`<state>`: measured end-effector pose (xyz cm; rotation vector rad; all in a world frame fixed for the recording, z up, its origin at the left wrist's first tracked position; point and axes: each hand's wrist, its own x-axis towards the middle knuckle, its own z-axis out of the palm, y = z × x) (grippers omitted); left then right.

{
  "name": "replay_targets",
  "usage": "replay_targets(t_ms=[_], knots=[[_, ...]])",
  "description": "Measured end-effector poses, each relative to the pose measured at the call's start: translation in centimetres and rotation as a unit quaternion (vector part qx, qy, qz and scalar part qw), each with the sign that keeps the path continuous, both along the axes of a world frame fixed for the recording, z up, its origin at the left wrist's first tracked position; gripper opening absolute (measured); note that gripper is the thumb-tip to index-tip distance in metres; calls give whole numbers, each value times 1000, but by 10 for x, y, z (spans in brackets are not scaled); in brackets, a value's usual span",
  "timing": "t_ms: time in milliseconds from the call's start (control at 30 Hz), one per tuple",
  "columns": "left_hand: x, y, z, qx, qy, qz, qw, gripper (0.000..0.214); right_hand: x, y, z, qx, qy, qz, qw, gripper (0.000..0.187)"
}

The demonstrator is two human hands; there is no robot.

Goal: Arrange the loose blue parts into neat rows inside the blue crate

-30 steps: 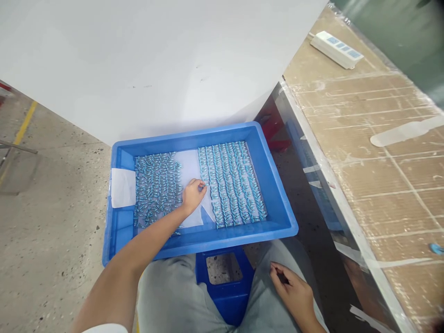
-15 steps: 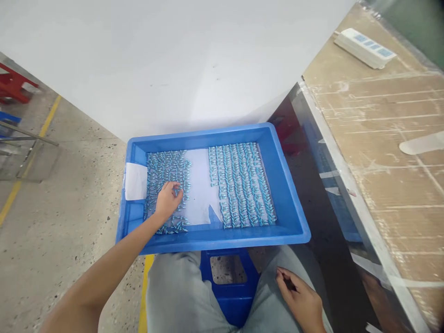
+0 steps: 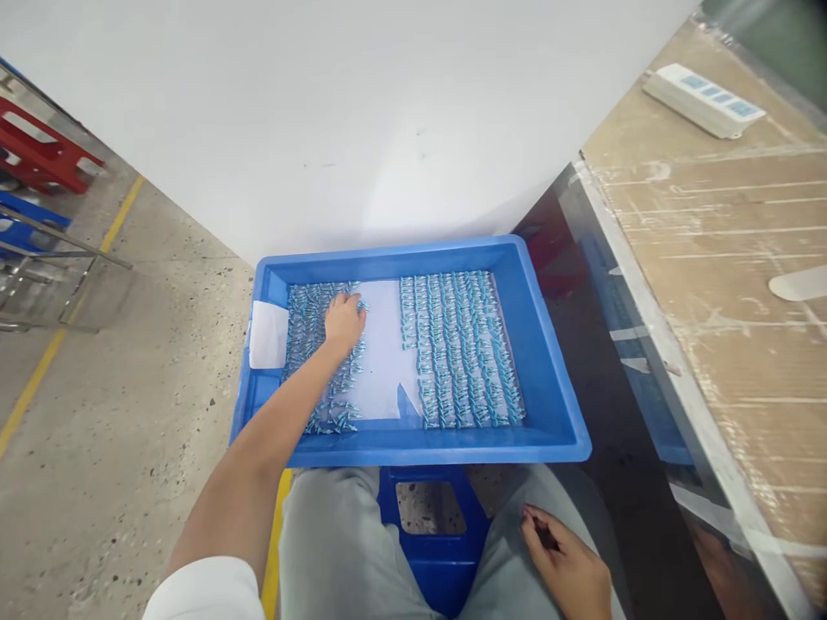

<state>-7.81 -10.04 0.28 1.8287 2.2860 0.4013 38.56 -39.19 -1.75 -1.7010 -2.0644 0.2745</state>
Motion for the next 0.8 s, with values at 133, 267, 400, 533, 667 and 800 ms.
replay_targets(t_ms=[133, 267, 400, 533, 667, 800], knots=[[4, 24, 1, -33, 47, -6, 998, 28, 1, -2, -5, -8, 2, -3, 1000, 40], [8, 28, -1, -48, 80, -37, 995, 26, 3, -2, -9, -18, 1, -2, 1000, 37], [10, 29, -3, -60, 96, -57, 992, 27, 3, -4, -10, -24, 1, -6, 1000, 36], [9, 34, -6, -68, 86, -85, 990, 23, 3, -5, -9, -31, 0, -17, 999, 40], [14, 36, -2, -58, 79, -99, 990, 21, 2, -4, -8, -37, -1, -28, 999, 45], [25, 14, 5, -19, 29, -121, 992, 22, 2, -4, -7, -41, 1, -25, 999, 45]])
